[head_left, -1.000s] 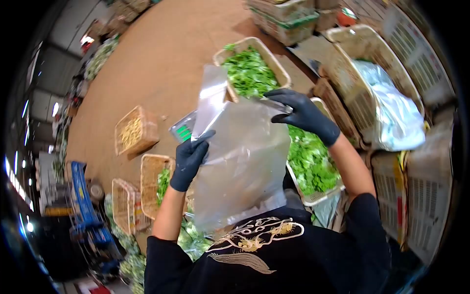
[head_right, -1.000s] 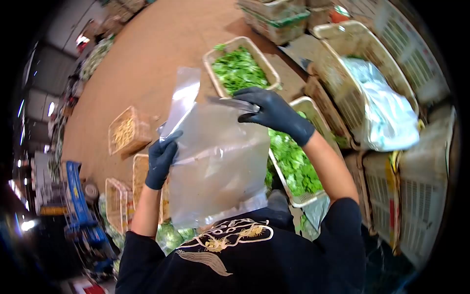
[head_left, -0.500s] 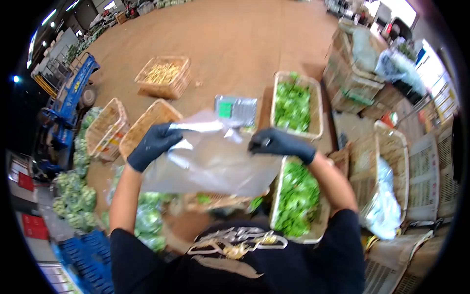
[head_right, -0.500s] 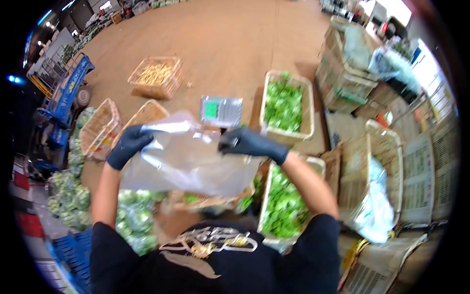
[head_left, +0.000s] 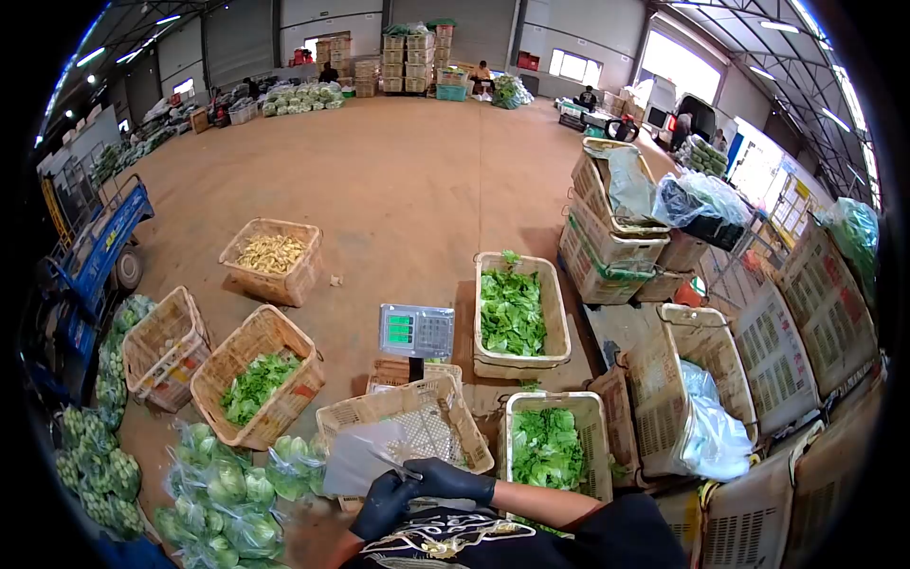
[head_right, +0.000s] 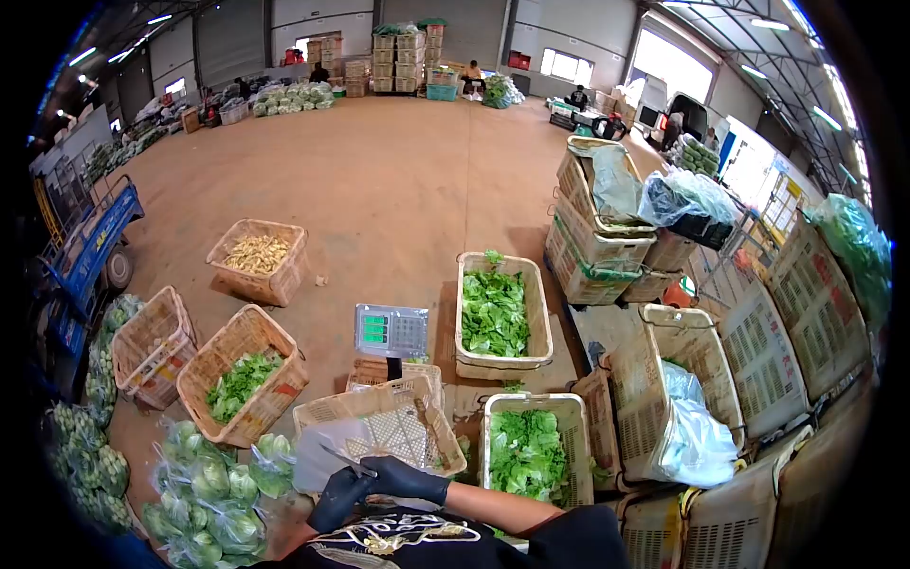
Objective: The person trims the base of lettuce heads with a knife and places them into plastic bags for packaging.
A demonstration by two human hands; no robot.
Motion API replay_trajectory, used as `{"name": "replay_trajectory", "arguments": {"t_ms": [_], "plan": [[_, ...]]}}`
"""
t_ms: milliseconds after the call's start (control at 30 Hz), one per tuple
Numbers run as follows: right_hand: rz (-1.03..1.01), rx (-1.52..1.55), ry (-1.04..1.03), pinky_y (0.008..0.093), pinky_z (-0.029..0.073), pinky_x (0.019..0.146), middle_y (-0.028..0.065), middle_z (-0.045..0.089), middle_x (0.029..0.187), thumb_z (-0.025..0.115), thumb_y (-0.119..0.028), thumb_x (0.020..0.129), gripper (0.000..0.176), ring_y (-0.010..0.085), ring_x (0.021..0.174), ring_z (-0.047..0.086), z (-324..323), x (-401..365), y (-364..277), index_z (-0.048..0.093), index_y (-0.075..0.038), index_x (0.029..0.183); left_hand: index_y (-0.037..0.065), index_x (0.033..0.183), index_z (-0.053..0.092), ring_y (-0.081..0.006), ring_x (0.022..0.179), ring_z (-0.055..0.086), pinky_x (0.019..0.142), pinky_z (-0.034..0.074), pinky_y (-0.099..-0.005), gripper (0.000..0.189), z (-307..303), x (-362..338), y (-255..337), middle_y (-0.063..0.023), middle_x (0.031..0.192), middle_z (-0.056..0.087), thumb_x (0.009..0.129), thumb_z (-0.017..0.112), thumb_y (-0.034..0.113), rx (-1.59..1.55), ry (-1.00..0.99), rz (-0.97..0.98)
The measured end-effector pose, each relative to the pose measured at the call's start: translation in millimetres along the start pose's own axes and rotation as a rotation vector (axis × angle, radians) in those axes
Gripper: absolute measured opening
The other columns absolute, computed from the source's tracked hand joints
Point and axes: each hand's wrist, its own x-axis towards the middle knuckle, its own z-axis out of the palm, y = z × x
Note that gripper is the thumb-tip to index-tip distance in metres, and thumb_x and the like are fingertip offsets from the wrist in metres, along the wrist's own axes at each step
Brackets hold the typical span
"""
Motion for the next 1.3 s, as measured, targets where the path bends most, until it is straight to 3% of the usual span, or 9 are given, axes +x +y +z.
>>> {"name": "replay_trajectory", "arguments": {"t_ms": [167,267,400,500,600,700,1033,1167,1300], "plan": [[0.046,-0.002,-0.019,0.0324,0.043,0.069,0.0106,0.057,0.077,0.067,-0.026,0.077,0.032,0.0169,0.072,0.055,-13.8,-10.8,-1.0,0.051,0.0,0.086,-0.001,0.076,0.061,-0.0117,0.053,0.048,0.05,0.04,-0.0312,0.022,-40.6,10.8,-46.5,-0.0086,0.06,0.056,0.08,0.061,0.02,0.404,-0.123,0.129],[0.164,0.764,0.388,0.0285,0.047,0.072,0.0057,0.056,0.076,0.062,-0.015,0.079,0.016,0.0154,0.074,0.059,-51.4,-26.4,-20.2,0.05,-0.005,0.083,0.003,0.072,0.056,-0.0268,0.059,0.054,0.055,0.042,-0.0396,0.012,-154.2,35.1,-123.2,-0.0122,0.062,0.053,0.072,0.059,0.014,1.154,0.312,0.754],[0.184,1.297,0.481,0.032,0.052,0.07,0.0055,0.058,0.076,0.06,-0.01,0.079,0.014,0.018,0.073,0.061,-65.4,-60.1,-25.3,0.048,-0.006,0.084,-0.001,0.082,0.054,-0.0334,0.061,0.053,0.057,0.041,-0.0393,0.014,-384.8,30.9,-158.8,-0.0176,0.069,0.054,0.079,0.049,0.011,1.193,1.139,0.236],[0.216,1.469,0.46,0.0245,0.045,0.053,0.0,0.05,0.075,0.06,-0.015,0.081,0.026,0.0101,0.058,0.051,-28.2,-45.8,-65.4,0.045,-0.007,0.1,-0.002,0.109,0.051,-0.0321,0.089,0.058,0.078,0.044,-0.0355,0.034,-352.3,22.5,-49.1,-0.0196,0.095,0.06,0.077,0.048,0.007,0.991,1.032,-0.207],[-0.05,1.533,0.25,0.0202,0.034,0.043,-0.0008,0.045,0.07,0.055,-0.024,0.086,0.022,0.007,0.05,0.041,-56.9,-27.1,-56.4,0.045,-0.007,0.095,-0.001,0.132,0.028,-0.0299,0.128,0.027,0.105,0.019,-0.0343,0.069,-310.2,51.3,-49.4,-0.0179,0.136,0.031,0.071,0.057,0.013,1.008,0.623,0.63],[0.015,1.16,0.335,0.0197,0.035,0.044,-0.0005,0.046,0.068,0.057,-0.028,0.085,0.024,0.0065,0.051,0.043,-75.7,-13.2,-60.9,0.047,-0.007,0.089,0.001,0.136,0.02,-0.0287,0.132,0.018,0.106,0.016,-0.0388,0.093,-148.6,34.4,49.7,-0.0163,0.141,0.022,0.061,0.071,0.023,0.693,0.119,0.567],[0.076,-0.43,0.623,0.0313,0.046,0.07,0.01,0.06,0.091,0.049,-0.014,0.085,0.024,0.0195,0.079,0.055,-226.7,-12.5,17.6,0.052,-0.002,0.106,-0.001,0.088,0.058,-0.0346,0.078,0.056,0.07,0.044,-0.0381,0.02,-99.9,168.6,16.4,-0.0218,0.085,0.059,0.082,0.047,0.014,0.733,0.23,0.521],[-0.187,0.424,0.854,0.0408,0.039,0.094,0.021,0.055,0.109,0.049,-0.002,0.08,0.021,0.0285,0.101,0.054,-175.2,-27.8,-74.5,0.054,0.002,0.1,0.005,0.088,0.061,-0.0084,0.068,0.051,0.06,0.042,-0.0238,0.021,-102.7,137.6,55.7,0.001,0.078,0.056,0.083,0.051,0.023,0.133,0.127,0.009],[-0.322,0.539,0.373,0.0459,0.036,0.097,0.0189,0.054,0.11,0.053,0.0,0.072,0.028,0.0311,0.106,0.051,-63.8,18.1,-12.1,0.054,0.002,0.1,0.004,0.101,0.056,-0.0055,0.057,0.048,0.049,0.039,-0.0192,0.025,-84.8,108.0,49.2,0.0044,0.072,0.053,0.086,0.047,0.021,-0.247,-0.004,0.046]]}}
